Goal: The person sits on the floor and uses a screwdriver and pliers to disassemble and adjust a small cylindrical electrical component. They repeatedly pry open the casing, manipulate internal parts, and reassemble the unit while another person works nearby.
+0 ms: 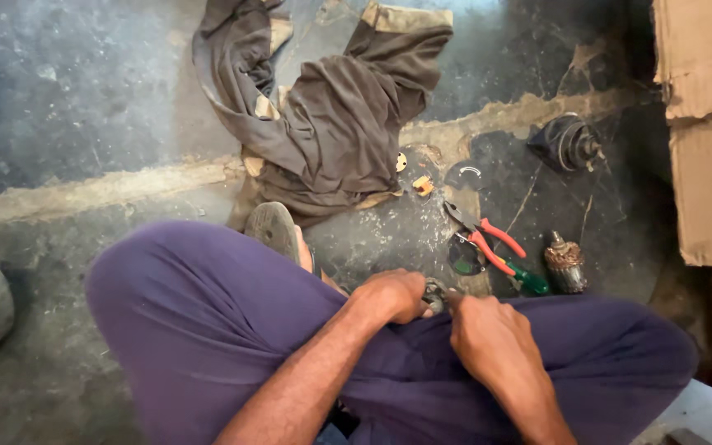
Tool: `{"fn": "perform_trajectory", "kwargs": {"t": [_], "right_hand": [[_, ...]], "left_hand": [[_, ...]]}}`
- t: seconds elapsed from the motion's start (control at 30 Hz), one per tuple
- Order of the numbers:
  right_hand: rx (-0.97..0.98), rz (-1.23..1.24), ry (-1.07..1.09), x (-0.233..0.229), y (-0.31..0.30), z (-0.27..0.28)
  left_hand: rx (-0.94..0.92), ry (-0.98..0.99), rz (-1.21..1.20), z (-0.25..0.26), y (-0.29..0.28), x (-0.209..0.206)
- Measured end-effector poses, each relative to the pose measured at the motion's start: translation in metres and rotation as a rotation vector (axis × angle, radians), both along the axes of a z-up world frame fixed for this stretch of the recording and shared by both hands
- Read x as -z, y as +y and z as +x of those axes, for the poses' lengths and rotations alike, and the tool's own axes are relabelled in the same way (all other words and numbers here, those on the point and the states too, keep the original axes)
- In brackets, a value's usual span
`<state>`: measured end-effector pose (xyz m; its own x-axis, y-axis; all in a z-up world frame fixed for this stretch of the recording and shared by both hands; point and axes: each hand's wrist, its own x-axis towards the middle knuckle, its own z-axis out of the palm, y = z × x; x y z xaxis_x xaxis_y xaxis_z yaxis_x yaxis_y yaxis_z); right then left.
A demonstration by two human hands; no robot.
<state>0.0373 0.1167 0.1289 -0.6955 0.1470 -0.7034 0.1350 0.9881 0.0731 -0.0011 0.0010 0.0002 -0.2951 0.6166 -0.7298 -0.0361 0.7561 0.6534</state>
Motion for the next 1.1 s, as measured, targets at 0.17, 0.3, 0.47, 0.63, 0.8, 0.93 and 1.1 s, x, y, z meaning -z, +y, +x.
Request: {"fn": "perform_trajectory", "kwargs": {"t": [0.17,0.3,0.47,0.63,0.8,0.93,1.1], "right_hand": [[0.085,-0.076,0.027,-0.008,-0.002,-0.008],[0.066,-0.067,-0.005,-0.008,-0.004,-0.011],[-0.017,-0.017,0.011,0.004,-0.004,-0.005],[-0.037,0.025,0.088,0.009,-0.008,0.015],[-0.029,0.042,0.202,0.014,-0.008,0.035],[-0.031,0.072,0.294,0.021,-0.014,0.051],[-0.029,0.084,0.293,0.019,-0.021,0.061]], "left_hand": [[0.015,0.013,0.012,-0.003,0.001,-0.002],[0.020,0.016,0.017,0.000,0.000,0.003],[0.013,0.028,0.026,0.002,0.003,0.006],[0.019,0.046,0.037,0.001,0.003,0.006],[0.007,0.033,0.036,0.004,0.002,0.008],[0.033,0.067,0.028,0.005,0.003,0.010],[0.015,0.123,0.068,0.012,-0.002,0.011]]}}
